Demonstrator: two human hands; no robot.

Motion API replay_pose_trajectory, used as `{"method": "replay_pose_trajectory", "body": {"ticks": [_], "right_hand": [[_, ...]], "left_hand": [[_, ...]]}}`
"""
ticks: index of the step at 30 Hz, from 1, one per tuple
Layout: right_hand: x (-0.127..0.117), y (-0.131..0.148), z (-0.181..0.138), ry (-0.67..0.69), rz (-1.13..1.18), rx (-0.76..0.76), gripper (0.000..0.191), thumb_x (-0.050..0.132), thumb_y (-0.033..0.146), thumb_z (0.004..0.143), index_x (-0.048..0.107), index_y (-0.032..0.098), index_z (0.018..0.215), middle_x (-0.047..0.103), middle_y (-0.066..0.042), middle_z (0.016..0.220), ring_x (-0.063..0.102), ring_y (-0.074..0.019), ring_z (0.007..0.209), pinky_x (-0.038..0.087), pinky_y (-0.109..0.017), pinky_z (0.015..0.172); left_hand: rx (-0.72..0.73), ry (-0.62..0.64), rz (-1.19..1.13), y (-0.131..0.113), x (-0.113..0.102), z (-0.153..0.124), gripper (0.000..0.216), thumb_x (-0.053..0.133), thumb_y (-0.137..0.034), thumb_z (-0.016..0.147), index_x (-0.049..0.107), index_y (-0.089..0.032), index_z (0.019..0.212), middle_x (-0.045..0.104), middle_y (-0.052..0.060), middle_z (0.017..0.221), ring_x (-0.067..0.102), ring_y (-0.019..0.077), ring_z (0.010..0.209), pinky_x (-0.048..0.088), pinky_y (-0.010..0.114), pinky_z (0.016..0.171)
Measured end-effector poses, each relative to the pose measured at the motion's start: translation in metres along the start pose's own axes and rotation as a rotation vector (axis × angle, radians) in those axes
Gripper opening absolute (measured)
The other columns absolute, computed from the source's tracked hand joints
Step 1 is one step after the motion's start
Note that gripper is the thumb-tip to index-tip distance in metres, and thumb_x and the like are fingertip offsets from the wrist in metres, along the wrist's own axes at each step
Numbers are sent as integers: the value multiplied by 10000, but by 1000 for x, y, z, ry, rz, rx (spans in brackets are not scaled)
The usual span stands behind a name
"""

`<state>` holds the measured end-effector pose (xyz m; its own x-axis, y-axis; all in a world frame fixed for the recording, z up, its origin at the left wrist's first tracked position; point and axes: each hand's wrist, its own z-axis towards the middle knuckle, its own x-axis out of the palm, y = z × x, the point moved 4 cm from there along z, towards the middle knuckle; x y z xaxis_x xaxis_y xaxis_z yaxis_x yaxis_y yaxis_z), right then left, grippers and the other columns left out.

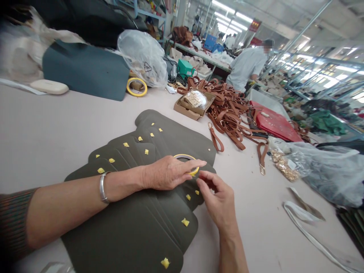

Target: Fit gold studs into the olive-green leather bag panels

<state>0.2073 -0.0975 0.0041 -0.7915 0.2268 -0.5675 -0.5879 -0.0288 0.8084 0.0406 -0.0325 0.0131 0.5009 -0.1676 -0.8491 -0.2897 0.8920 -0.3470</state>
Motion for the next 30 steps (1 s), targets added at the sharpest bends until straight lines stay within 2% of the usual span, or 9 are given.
{"method": "replay_pose_trajectory", "body": {"ticks": [2,4,8,11,14,16,19,25,30], "right_hand": [[4,12,-3,-18,-114,-146,230,624,339,829,701,205,1000,721,-44,923,641,-160,751,517,-283,712],[8,19,-4,-61,-218,-263,168,598,289,852,704,213,958,722,-29,870,636,-147,707,509,-266,686],[15,25,-5,-112,-347,-432,133,552,209,873,685,207,860,723,-18,819,647,-125,676,489,-232,668],[17,27,-5,-171,-446,-468,122,555,197,855,670,201,813,702,-1,723,639,-113,614,473,-214,630],[15,28,-6,-239,-477,-443,122,559,211,833,669,201,783,678,9,654,621,-108,558,467,-209,600],[14,26,-6,-246,-467,-399,132,557,234,824,678,202,780,681,4,656,618,-113,554,475,-213,599],[14,23,-5,-231,-403,-252,148,573,284,803,697,203,790,685,-6,659,612,-126,547,494,-232,598],[23,8,5,-145,174,176,205,667,373,738,679,168,728,644,-10,563,602,-142,490,510,-245,485],[3,-23,16,-288,470,383,281,818,353,577,687,142,710,642,-9,611,587,-110,489,530,-208,434]], "left_hand": [[-28,9,15,0,0,0,481,439,-281,965,306,-197,1420,646,82,1198,663,184,996,530,291,812],[-25,17,20,0,1,0,468,445,-285,966,317,-184,1404,665,82,1150,671,189,978,533,296,800],[8,26,38,0,5,0,433,446,-259,965,325,-164,1370,689,72,1093,667,183,995,526,270,760],[-3,22,70,0,6,0,369,449,-268,964,379,-173,1314,704,48,1004,681,180,903,501,253,675],[-77,11,47,2,3,1,225,479,-305,955,501,-209,1157,693,3,934,670,162,827,457,231,632],[-104,6,22,2,1,1,140,489,-313,950,547,-220,1038,678,-21,876,652,148,783,429,222,614],[-87,-16,27,2,0,2,149,454,-306,963,562,-206,942,649,-18,802,622,140,738,402,226,602],[-33,-127,72,-6,-3,1,244,365,-274,980,552,-174,859,629,4,796,598,121,715,396,228,585],[4,-142,162,-11,-2,-2,189,376,-215,966,560,-175,943,642,14,850,594,122,726,432,236,618]]}}
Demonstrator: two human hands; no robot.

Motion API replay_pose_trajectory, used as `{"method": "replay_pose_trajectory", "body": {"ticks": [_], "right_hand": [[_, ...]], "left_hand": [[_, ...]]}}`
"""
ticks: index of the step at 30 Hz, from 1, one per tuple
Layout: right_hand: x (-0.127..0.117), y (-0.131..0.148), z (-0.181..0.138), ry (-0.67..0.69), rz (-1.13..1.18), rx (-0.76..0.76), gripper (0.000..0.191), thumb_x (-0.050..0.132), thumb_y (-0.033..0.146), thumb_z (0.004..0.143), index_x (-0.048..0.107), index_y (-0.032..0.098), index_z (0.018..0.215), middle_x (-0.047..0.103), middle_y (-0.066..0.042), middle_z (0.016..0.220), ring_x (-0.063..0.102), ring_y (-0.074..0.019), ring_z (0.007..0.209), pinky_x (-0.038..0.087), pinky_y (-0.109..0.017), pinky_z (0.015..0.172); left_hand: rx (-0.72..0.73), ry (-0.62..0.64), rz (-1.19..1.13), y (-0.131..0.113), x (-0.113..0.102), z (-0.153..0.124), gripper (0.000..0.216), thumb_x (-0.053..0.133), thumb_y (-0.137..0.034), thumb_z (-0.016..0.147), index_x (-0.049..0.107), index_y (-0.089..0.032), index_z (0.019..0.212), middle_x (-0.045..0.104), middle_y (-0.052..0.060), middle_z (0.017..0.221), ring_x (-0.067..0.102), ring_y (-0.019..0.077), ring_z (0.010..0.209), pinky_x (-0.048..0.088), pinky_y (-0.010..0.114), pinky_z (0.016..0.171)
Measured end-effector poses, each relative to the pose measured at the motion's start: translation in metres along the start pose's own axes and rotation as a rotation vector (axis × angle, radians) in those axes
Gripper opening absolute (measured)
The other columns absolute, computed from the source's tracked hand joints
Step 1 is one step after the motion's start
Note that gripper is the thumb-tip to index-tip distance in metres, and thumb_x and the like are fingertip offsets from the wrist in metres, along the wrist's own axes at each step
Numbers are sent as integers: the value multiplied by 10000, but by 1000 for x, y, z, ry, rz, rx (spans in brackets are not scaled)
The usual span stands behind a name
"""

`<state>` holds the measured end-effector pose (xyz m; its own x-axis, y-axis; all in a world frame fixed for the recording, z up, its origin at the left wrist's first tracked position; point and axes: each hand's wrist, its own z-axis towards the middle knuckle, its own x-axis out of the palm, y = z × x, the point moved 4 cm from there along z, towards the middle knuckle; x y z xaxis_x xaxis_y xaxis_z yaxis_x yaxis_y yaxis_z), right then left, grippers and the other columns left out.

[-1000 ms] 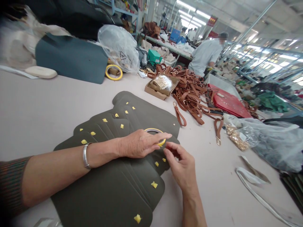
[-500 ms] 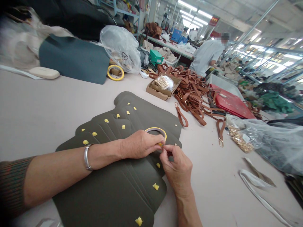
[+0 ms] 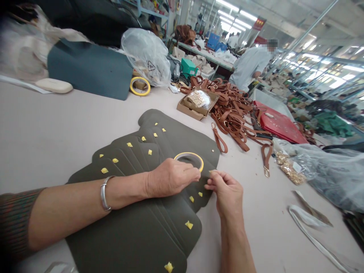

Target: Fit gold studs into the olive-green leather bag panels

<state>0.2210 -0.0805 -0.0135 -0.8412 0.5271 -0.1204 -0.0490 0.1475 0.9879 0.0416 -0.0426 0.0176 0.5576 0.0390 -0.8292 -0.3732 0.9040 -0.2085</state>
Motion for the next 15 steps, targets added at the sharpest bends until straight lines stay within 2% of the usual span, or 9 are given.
{"method": "replay_pose_trajectory", "body": {"ticks": [3,6,10,15], "right_hand": [[-19,-7,12,-17,33,59,360,865,366,516,715,136,750,676,-26,689,615,-106,541,558,-192,478],[-26,-14,16,11,-41,102,393,870,403,512,718,132,752,677,-30,658,614,-106,532,553,-190,487],[-21,-15,16,42,-255,63,395,815,459,595,715,123,777,665,-30,614,575,-103,465,516,-206,445],[-11,-6,13,42,-540,-49,363,692,482,702,711,131,790,653,-25,578,564,-123,439,482,-229,432]], "left_hand": [[-17,89,105,6,7,0,125,433,-165,948,557,-177,956,645,28,880,590,156,782,437,259,615],[-27,195,147,12,14,0,98,470,-134,923,557,-181,932,647,39,909,574,191,825,429,276,579],[-34,255,129,12,15,1,102,466,-138,927,560,-177,925,641,53,917,559,201,826,431,284,567],[-43,254,112,11,14,1,101,474,-124,916,560,-176,923,637,54,906,559,208,833,437,286,562]]}}
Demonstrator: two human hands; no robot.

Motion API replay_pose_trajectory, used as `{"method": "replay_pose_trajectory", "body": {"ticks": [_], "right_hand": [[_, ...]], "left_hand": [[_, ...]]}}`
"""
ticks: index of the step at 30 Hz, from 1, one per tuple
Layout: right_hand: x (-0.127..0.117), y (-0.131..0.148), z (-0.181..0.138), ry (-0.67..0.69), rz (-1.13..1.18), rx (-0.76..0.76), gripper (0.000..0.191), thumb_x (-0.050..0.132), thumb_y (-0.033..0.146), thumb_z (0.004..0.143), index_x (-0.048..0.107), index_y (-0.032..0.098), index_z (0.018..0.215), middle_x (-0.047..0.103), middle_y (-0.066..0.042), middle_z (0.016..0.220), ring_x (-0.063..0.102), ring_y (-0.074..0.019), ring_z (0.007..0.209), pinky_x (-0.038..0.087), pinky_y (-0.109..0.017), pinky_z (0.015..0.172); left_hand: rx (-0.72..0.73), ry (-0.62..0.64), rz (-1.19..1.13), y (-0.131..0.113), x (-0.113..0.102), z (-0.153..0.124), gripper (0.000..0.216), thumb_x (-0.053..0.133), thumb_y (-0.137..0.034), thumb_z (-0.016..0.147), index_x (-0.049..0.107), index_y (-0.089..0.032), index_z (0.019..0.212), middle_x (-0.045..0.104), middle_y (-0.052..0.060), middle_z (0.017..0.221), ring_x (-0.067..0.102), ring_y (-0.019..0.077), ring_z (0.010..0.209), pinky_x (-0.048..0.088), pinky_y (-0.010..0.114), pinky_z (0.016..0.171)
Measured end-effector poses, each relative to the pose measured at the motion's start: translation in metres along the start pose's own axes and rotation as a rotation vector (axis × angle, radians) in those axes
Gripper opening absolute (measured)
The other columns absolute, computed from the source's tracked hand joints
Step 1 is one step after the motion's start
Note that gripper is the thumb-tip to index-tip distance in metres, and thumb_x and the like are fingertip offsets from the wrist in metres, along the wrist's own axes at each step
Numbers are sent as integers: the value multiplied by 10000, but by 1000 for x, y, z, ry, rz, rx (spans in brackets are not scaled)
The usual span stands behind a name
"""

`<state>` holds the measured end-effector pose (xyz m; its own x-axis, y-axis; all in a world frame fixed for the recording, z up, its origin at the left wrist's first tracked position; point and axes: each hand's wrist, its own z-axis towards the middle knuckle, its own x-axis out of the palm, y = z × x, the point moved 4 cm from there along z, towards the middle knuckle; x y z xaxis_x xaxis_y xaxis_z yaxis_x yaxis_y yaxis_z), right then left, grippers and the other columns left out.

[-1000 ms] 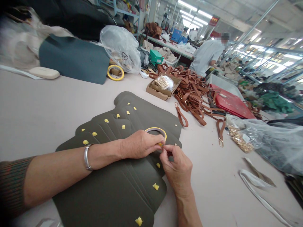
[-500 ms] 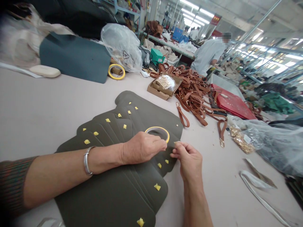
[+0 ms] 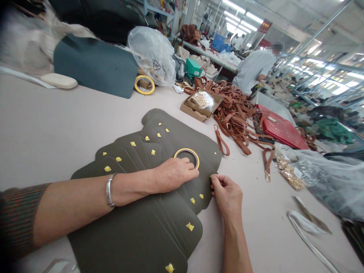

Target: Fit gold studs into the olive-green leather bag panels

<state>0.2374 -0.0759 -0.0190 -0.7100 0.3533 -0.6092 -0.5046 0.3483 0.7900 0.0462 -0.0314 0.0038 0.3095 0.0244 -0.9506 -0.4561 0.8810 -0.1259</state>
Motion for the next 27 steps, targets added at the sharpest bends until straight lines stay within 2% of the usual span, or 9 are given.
{"method": "replay_pose_trajectory", "body": {"ticks": [4,6,9,12,14,18,22,27], "right_hand": [[1,7,2,-30,-180,-64,335,629,476,730,701,154,780,651,-25,549,582,-149,427,461,-246,422],[0,5,4,-41,-203,-51,363,647,478,716,686,161,887,650,-9,541,586,-155,416,466,-254,425],[-5,-5,4,-38,-108,10,487,704,507,675,633,165,1015,655,9,565,597,-156,428,495,-266,447],[-8,-14,0,31,96,52,462,738,531,638,653,152,887,678,-26,629,627,-152,509,539,-275,518],[-8,-14,-3,56,127,41,450,745,539,631,679,142,832,688,-46,655,635,-153,545,550,-277,555],[-6,-4,-6,10,-106,-19,420,658,545,711,729,153,843,680,-44,605,622,-169,511,510,-285,524],[-1,10,-1,-63,-351,-166,342,579,492,754,735,188,770,679,-41,576,621,-195,542,462,-302,573],[0,12,3,-22,-406,-205,366,523,508,776,720,200,771,704,-41,671,619,-198,621,427,-292,606]], "left_hand": [[-8,4,-5,0,2,0,112,461,-124,921,560,-177,923,635,59,909,560,210,837,440,288,561],[-12,4,-5,1,2,0,112,459,-128,922,559,-178,927,632,61,915,560,206,833,441,289,564],[-17,-2,-7,1,3,-1,113,456,-121,917,553,-179,924,629,55,928,560,203,829,435,290,559],[-12,-14,-11,1,3,-1,113,461,-106,907,548,-178,915,627,49,935,557,200,832,428,284,556],[-12,-22,-11,2,3,-1,111,467,-102,903,547,-178,918,625,52,933,554,195,833,423,277,555],[-6,-41,0,2,3,-1,116,457,-106,908,546,-179,921,620,50,916,553,201,824,411,282,533],[0,-54,13,2,4,-1,124,447,-105,906,548,-177,911,619,52,905,554,210,830,401,289,522],[16,-53,31,1,0,0,101,472,-115,885,552,-169,914,630,60,898,565,216,837,450,329,650]]}}
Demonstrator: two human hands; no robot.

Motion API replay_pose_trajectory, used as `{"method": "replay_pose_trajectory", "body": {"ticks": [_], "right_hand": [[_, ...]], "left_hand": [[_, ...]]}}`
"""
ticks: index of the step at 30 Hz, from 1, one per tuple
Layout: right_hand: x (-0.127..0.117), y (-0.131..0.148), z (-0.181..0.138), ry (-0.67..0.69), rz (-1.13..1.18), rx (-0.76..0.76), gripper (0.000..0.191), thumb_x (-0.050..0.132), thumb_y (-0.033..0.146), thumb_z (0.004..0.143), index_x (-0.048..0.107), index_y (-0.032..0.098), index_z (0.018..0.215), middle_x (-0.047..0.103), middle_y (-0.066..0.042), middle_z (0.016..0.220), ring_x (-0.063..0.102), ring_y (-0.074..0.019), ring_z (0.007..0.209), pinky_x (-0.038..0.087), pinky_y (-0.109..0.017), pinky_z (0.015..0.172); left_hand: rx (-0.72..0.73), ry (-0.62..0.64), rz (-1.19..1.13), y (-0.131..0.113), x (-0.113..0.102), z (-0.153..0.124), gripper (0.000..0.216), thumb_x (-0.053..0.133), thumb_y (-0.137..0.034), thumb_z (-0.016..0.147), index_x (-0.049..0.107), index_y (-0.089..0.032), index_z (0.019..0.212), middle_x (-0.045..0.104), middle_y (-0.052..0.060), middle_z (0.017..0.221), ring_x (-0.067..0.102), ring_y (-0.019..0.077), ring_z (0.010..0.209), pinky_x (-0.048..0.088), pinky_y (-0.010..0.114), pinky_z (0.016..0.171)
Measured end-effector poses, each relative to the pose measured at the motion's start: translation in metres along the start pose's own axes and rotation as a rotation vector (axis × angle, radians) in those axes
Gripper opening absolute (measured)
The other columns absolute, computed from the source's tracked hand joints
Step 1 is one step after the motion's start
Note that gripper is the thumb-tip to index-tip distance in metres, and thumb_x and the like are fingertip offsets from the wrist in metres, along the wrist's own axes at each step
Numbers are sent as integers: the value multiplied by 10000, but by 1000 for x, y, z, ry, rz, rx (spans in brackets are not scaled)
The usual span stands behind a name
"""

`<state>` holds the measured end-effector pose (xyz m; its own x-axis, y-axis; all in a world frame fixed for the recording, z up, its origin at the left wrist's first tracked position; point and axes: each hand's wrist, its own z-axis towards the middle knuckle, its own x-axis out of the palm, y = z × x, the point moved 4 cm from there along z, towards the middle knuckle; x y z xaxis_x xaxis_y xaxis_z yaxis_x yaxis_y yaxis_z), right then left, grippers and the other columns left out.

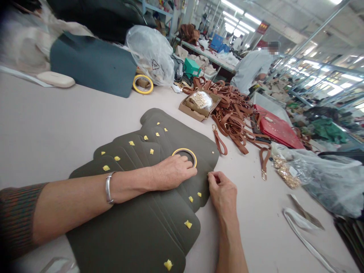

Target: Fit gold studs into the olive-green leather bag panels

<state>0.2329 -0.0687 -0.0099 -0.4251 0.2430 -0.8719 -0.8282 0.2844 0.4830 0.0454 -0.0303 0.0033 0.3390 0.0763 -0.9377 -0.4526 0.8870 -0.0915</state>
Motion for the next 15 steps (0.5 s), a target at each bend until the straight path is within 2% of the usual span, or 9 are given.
{"method": "replay_pose_trajectory", "body": {"ticks": [4,7,11,15], "right_hand": [[0,0,-9,183,52,-19,365,537,516,763,705,194,727,694,-35,665,611,-196,637,418,-282,587],[2,5,-18,309,77,-47,345,532,489,773,693,192,710,679,-27,638,594,-184,611,409,-276,565],[3,13,-19,320,25,-39,292,526,439,764,671,200,676,659,-15,601,575,-172,566,382,-272,531],[5,13,-15,296,8,-19,254,539,395,752,650,203,628,643,-10,580,564,-167,561,374,-272,531]], "left_hand": [[38,-35,-23,2,-10,3,104,459,-138,896,548,-168,939,633,64,944,570,215,873,459,353,746],[64,-38,-58,5,-13,3,127,445,-131,902,545,-178,966,629,51,980,573,191,869,454,311,717],[84,-28,-102,6,-12,1,164,445,-149,914,548,-204,1029,626,14,943,588,161,837,430,260,626],[57,-69,-107,8,-10,1,211,435,-172,932,535,-216,1112,633,0,953,599,155,829,433,256,622]]}}
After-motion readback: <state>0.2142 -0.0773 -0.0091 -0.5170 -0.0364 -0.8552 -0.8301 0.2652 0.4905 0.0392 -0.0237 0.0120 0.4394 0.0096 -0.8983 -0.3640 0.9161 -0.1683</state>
